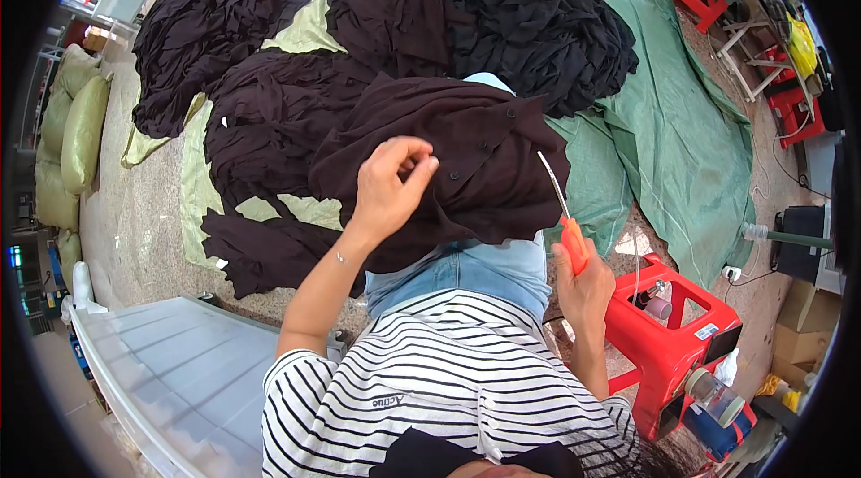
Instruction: Trimming excess threads and fabric from dark garments using scissors in a textile manufacturing environment.
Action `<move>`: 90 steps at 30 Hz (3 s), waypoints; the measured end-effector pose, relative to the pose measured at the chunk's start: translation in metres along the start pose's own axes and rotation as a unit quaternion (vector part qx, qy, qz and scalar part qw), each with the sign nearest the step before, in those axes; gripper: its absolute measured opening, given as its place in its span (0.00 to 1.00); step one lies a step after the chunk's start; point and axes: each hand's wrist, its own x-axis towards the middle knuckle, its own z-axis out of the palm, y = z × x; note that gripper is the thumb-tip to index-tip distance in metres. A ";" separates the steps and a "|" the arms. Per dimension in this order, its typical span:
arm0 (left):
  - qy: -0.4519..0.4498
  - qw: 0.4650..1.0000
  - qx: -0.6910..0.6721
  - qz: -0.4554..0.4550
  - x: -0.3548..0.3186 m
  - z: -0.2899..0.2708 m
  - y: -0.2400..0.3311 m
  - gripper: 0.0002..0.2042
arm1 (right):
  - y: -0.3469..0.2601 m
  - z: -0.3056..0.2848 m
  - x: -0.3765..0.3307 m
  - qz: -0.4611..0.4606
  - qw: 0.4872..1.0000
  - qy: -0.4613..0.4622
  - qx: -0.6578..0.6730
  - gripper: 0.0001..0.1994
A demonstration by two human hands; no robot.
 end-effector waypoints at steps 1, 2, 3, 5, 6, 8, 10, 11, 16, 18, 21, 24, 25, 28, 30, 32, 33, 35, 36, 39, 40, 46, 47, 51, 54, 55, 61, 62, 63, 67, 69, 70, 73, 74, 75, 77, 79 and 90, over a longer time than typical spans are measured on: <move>0.018 0.998 0.042 0.054 -0.010 0.001 -0.002 0.10 | 0.002 0.001 0.000 0.001 1.000 0.001 -0.011 0.17; 0.022 0.996 0.062 0.056 -0.018 0.004 -0.004 0.14 | 0.002 0.002 0.001 -0.012 1.000 0.010 -0.022 0.17; 0.033 0.992 0.098 0.079 -0.024 0.007 -0.002 0.16 | 0.001 0.002 0.002 -0.015 1.000 0.008 -0.022 0.17; 0.056 0.986 0.144 0.068 -0.031 0.017 0.000 0.18 | -0.004 0.002 0.002 -0.033 0.999 0.015 -0.020 0.17; 0.062 0.984 0.151 0.068 -0.032 0.021 -0.001 0.19 | -0.005 0.002 0.002 -0.035 0.999 0.015 -0.021 0.17; 0.071 0.984 0.151 0.062 -0.030 0.027 -0.003 0.17 | -0.006 0.002 0.001 -0.020 1.000 -0.015 -0.014 0.17; 0.078 0.984 0.152 0.056 -0.029 0.031 -0.006 0.15 | -0.010 0.003 -0.001 -0.020 1.000 -0.015 -0.011 0.17; 0.085 0.983 0.149 0.061 -0.029 0.033 -0.008 0.13 | -0.011 0.003 -0.002 -0.019 1.000 -0.019 -0.009 0.17; 0.101 0.984 0.133 0.061 -0.028 0.035 -0.008 0.08 | -0.009 0.006 -0.004 -0.021 0.999 -0.028 -0.007 0.17; 0.104 0.984 0.131 0.062 -0.028 0.034 -0.008 0.08 | -0.007 0.007 -0.005 -0.028 0.999 -0.031 -0.023 0.17; 0.109 0.983 0.131 0.071 -0.027 0.035 -0.009 0.06 | -0.007 0.007 -0.004 -0.030 0.998 -0.037 -0.026 0.18; 0.106 0.986 0.093 0.085 -0.021 0.032 -0.009 0.06 | -0.013 0.005 -0.004 0.001 0.998 -0.054 0.031 0.16; 0.101 0.986 0.079 0.104 -0.015 0.028 -0.008 0.05 | -0.013 0.006 -0.004 0.003 0.998 -0.053 0.031 0.16; 0.054 0.988 0.043 0.140 0.008 0.011 0.003 0.10 | -0.014 0.011 -0.002 -0.041 0.989 -0.021 0.138 0.18; 0.009 0.969 0.072 0.236 0.014 0.001 0.020 0.16 | -0.013 0.014 -0.003 -0.052 0.989 -0.011 0.140 0.18; -0.125 0.916 0.078 0.372 0.000 0.001 0.023 0.17 | -0.011 0.017 -0.001 -0.060 0.987 0.004 0.147 0.18; -0.200 0.901 0.071 0.378 -0.009 0.002 0.026 0.18 | -0.010 0.017 -0.001 -0.056 0.988 0.005 0.147 0.18; -0.298 0.881 0.193 0.314 -0.021 -0.001 0.031 0.17 | -0.009 0.015 0.000 -0.055 0.986 0.018 0.154 0.19; -0.299 0.871 0.255 0.295 -0.021 0.001 0.025 0.15 | -0.007 0.015 0.001 -0.058 0.987 0.020 0.150 0.18; -0.359 0.860 0.282 0.229 -0.006 -0.004 0.016 0.11 | -0.008 0.008 -0.003 -0.075 0.988 -0.021 0.135 0.18; -0.400 0.869 0.238 0.170 0.008 -0.012 0.029 0.11 | -0.008 0.006 -0.005 -0.073 0.989 -0.035 0.122 0.18; -0.575 0.779 -0.026 -0.249 0.078 -0.020 0.009 0.16 | -0.020 0.000 -0.020 -0.205 0.975 -0.033 0.079 0.18; -0.578 0.762 -0.050 -0.289 0.081 -0.021 0.005 0.16 | -0.021 0.002 -0.024 -0.192 0.975 -0.049 0.098 0.17; -0.580 0.757 -0.057 -0.294 0.082 -0.019 0.006 0.17 | -0.033 -0.001 -0.034 -0.098 0.977 -0.170 0.088 0.17; -0.573 0.761 -0.061 -0.299 0.080 -0.016 0.002 0.17 | -0.039 0.003 -0.036 -0.143 0.968 -0.192 0.072 0.17; -0.571 0.761 -0.060 -0.301 0.080 -0.015 0.002 0.17 | -0.039 0.005 -0.037 -0.156 0.967 -0.188 0.068 0.17; -0.547 0.789 -0.039 -0.278 0.078 -0.018 -0.002 0.18 | -0.046 0.004 -0.035 -0.185 0.968 -0.163 0.042 0.17; -0.548 0.788 -0.045 -0.275 0.079 -0.018 -0.005 0.18 | -0.045 0.004 -0.034 -0.181 0.968 -0.168 0.039 0.17; -0.551 0.787 -0.051 -0.271 0.079 -0.016 -0.007 0.18 | -0.045 0.003 -0.035 -0.176 0.969 -0.171 0.035 0.17; -0.562 0.783 -0.057 -0.262 0.077 -0.011 -0.008 0.15 | -0.039 0.003 -0.036 -0.177 0.970 -0.164 0.032 0.17; -0.533 0.806 -0.099 -0.236 0.069 -0.012 -0.002 0.10 | -0.036 -0.002 -0.037 -0.166 0.977 -0.122 0.058 0.17; -0.557 0.799 -0.111 -0.197 0.068 -0.013 -0.005 0.07 | -0.033 -0.003 -0.037 -0.161 0.978 -0.118 0.056 0.17; -0.526 0.813 -0.136 -0.207 0.057 -0.017 0.011 0.09 | -0.024 -0.010 -0.037 -0.125 0.986 -0.108 0.027 0.17; -0.530 0.811 -0.136 -0.205 0.057 -0.018 0.008 0.09 | -0.023 -0.010 -0.038 -0.121 0.987 -0.106 0.025 0.17; -0.520 0.802 -0.168 -0.240 0.058 -0.019 0.005 0.09 | -0.022 -0.010 -0.038 -0.126 0.987 -0.097 0.029 0.17; -0.504 0.782 -0.224 -0.290 0.059 -0.018 0.006 0.10 | -0.022 -0.009 -0.038 -0.128 0.987 -0.086 0.031 0.17; -0.490 0.790 -0.220 -0.295 0.056 -0.018 0.001 0.10 | -0.024 -0.005 -0.037 -0.145 0.985 -0.094 0.023 0.16; -0.449 0.825 -0.215 -0.267 0.052 -0.015 -0.021 0.10 | -0.033 -0.002 -0.035 -0.147 0.985 -0.086 0.028 0.15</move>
